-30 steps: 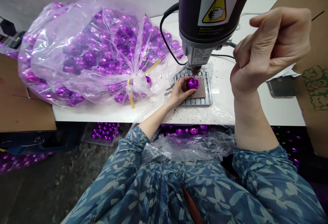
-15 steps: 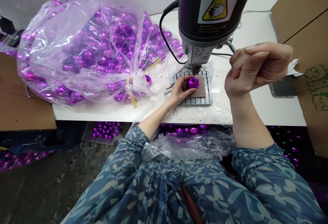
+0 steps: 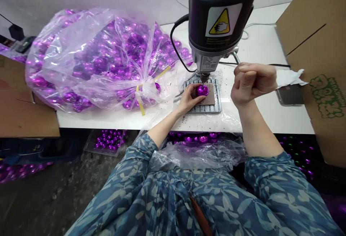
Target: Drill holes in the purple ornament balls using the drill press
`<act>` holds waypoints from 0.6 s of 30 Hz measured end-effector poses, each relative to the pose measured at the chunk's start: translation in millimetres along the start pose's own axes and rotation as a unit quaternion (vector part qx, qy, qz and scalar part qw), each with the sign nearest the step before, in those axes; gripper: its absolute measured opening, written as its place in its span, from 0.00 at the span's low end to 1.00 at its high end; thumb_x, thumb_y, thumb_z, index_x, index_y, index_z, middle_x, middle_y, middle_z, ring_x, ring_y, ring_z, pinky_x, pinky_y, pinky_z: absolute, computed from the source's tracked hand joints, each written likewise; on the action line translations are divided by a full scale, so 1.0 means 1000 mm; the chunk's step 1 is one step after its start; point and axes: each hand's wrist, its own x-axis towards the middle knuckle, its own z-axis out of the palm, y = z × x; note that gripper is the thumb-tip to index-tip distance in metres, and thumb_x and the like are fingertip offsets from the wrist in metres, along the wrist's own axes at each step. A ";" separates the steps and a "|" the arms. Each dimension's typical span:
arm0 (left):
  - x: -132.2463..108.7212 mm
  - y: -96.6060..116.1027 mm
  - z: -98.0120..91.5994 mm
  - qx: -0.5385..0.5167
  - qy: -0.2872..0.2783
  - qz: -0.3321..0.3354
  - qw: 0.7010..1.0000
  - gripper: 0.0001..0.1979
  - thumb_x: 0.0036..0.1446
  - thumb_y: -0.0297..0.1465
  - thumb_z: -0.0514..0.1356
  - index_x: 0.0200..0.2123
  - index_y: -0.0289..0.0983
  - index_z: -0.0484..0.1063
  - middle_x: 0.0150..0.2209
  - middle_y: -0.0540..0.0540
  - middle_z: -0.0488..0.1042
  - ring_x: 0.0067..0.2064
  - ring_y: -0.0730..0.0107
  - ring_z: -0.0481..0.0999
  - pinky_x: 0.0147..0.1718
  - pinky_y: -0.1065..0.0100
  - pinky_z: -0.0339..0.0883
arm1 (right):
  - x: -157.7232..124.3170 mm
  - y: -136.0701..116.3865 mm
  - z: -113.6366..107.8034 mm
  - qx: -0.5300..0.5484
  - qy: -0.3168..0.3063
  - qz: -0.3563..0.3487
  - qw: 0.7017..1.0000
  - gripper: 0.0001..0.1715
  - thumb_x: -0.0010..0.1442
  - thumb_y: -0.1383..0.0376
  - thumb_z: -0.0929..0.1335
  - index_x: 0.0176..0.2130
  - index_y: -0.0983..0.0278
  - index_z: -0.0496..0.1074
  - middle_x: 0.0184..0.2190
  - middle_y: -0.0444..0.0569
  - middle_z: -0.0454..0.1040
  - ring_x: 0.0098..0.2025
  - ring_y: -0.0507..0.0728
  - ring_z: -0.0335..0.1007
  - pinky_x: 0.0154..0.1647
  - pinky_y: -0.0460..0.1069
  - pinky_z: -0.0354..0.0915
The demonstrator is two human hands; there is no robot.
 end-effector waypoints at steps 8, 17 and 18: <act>0.001 0.009 0.004 -0.018 0.022 -0.034 0.999 0.31 0.55 0.45 0.80 0.57 0.41 0.77 0.57 0.39 0.80 0.59 0.53 0.81 0.62 0.51 0.76 | 0.065 -0.032 0.038 0.035 0.007 0.061 0.997 0.31 0.68 0.37 0.67 0.35 0.61 0.68 0.19 0.36 0.48 0.15 0.43 0.43 0.18 0.48 0.39; -0.092 0.064 -0.029 0.138 -0.198 0.099 0.965 0.21 0.57 0.53 0.74 0.44 0.46 0.80 0.36 0.47 0.81 0.35 0.59 0.79 0.38 0.57 0.75 | 0.111 -0.016 0.058 0.078 -0.016 0.128 0.989 0.30 0.57 0.39 0.70 0.29 0.63 0.70 0.14 0.34 0.47 0.12 0.43 0.37 0.12 0.49 0.34; -0.105 0.068 -0.036 0.133 -0.254 0.119 0.951 0.22 0.55 0.56 0.75 0.42 0.48 0.80 0.32 0.48 0.79 0.32 0.60 0.76 0.34 0.58 0.73 | 0.110 -0.019 0.058 0.090 -0.007 0.128 0.988 0.29 0.57 0.40 0.71 0.29 0.63 0.70 0.14 0.34 0.47 0.12 0.43 0.37 0.12 0.49 0.34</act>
